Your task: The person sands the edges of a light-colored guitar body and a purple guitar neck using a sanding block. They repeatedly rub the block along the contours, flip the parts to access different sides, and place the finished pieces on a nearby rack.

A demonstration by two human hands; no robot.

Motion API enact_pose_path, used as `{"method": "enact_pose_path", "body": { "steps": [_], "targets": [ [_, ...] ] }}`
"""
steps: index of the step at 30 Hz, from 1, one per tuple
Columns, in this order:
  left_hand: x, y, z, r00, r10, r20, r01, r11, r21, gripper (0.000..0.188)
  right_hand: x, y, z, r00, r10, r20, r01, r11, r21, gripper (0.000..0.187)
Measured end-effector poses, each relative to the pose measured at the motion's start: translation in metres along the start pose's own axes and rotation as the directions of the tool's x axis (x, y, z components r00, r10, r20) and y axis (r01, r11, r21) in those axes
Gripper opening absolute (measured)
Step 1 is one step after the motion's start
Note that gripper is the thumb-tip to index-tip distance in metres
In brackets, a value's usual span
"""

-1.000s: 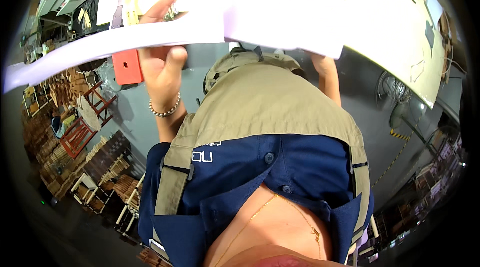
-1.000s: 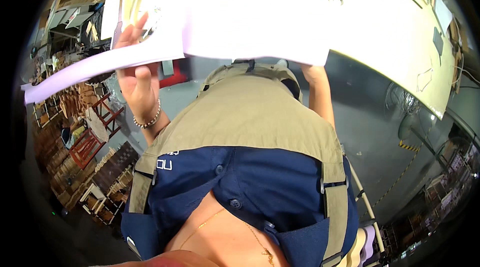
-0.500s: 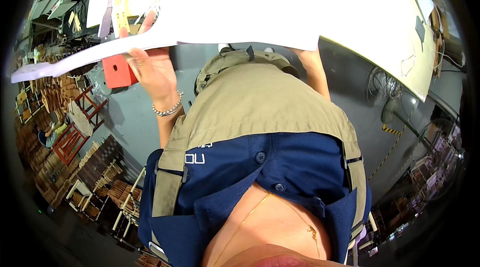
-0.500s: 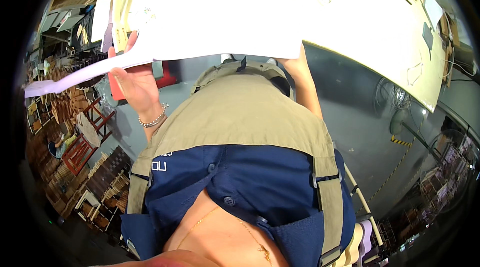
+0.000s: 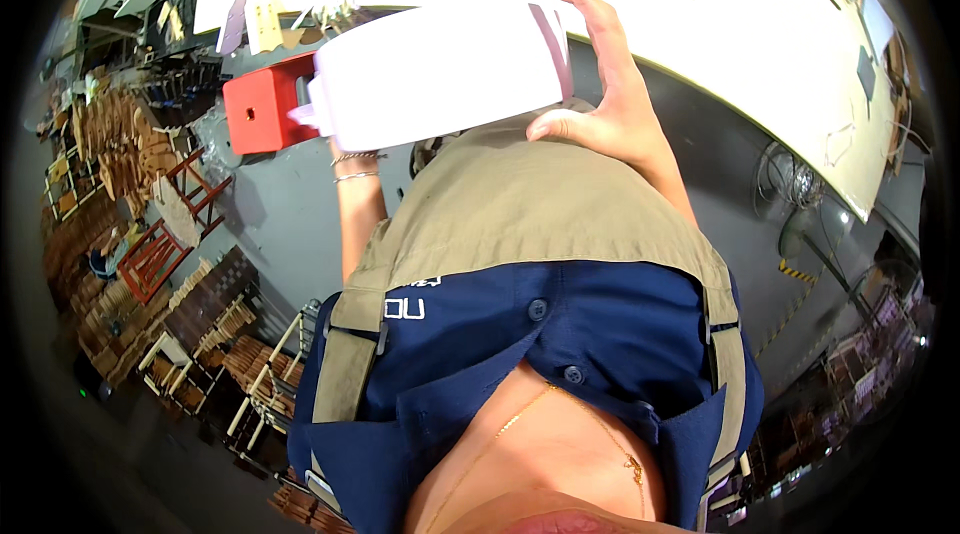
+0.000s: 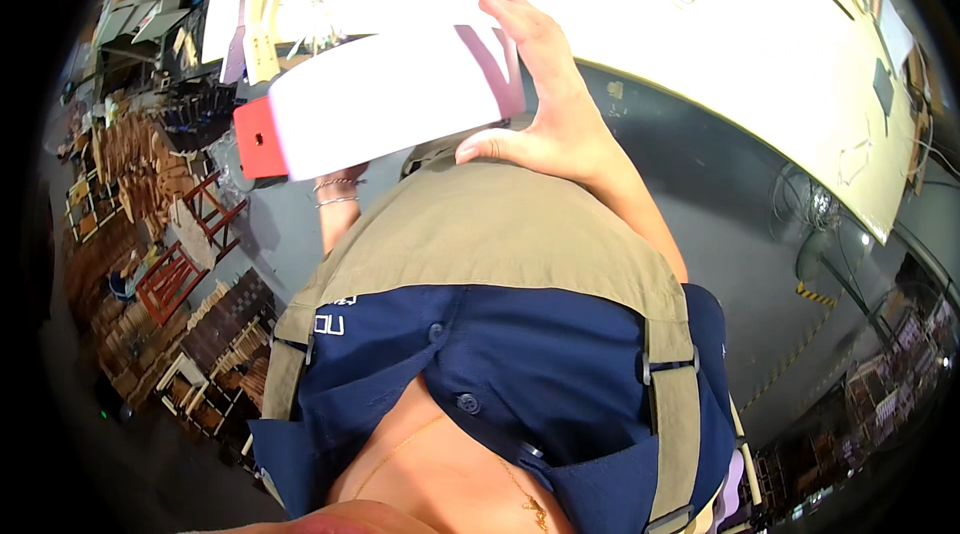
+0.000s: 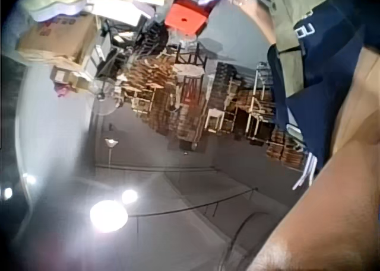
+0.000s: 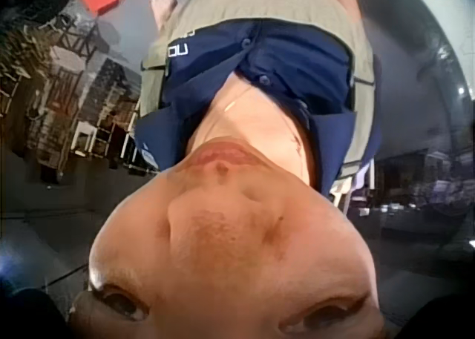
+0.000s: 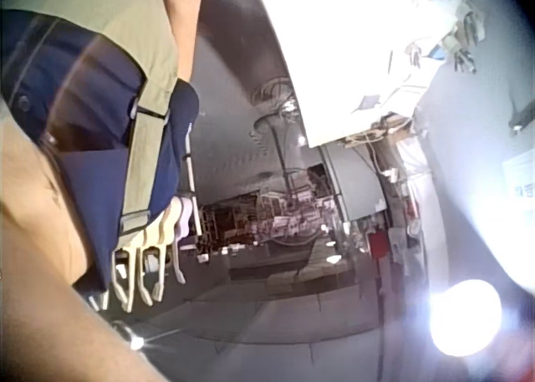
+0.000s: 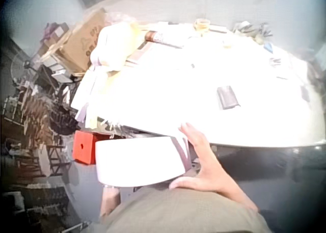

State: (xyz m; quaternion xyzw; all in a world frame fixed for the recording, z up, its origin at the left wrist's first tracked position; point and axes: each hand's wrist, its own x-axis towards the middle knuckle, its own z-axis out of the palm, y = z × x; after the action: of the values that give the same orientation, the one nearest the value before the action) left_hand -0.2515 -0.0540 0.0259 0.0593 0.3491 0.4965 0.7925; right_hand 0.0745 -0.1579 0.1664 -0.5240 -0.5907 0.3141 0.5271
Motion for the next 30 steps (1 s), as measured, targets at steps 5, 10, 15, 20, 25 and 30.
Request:
{"method": "enact_pose_path", "body": {
  "steps": [5, 10, 15, 20, 25, 30],
  "targets": [
    [0.004, -0.037, 0.013, 0.989, -0.138, 0.059, 0.145, 0.977, -0.158, 0.041, 0.008, 0.000, 0.014, 0.991, -0.021, 0.129, -0.012, 0.969, 0.245, 0.101],
    [-0.001, -0.042, 0.012, 0.987, -0.143, 0.075, 0.155, 0.972, -0.179, 0.042, 0.011, 0.004, 0.019, 0.979, -0.113, 0.172, 0.068, 0.966, 0.250, 0.097],
    [0.000, -0.040, 0.006, 0.987, -0.138, 0.081, 0.151, 0.971, -0.188, 0.042, 0.010, 0.028, 0.014, 0.977, -0.161, 0.137, 0.112, 0.943, 0.312, 0.086],
    [-0.006, -0.033, -0.005, 0.990, -0.127, 0.069, 0.138, 0.973, -0.183, 0.043, 0.006, 0.045, 0.016, 0.976, -0.188, 0.109, 0.118, 0.880, 0.460, 0.082],
    [-0.007, -0.025, -0.012, 0.991, -0.115, 0.068, 0.125, 0.976, -0.179, 0.044, 0.010, 0.048, 0.012, 0.947, -0.266, 0.181, 0.227, 0.951, 0.210, 0.059],
    [-0.009, -0.011, -0.030, 0.994, -0.083, 0.066, 0.092, 0.984, -0.154, 0.045, 0.014, 0.052, -0.001, 0.994, -0.110, 0.004, 0.109, 0.986, -0.129, 0.068]
  ]
}}
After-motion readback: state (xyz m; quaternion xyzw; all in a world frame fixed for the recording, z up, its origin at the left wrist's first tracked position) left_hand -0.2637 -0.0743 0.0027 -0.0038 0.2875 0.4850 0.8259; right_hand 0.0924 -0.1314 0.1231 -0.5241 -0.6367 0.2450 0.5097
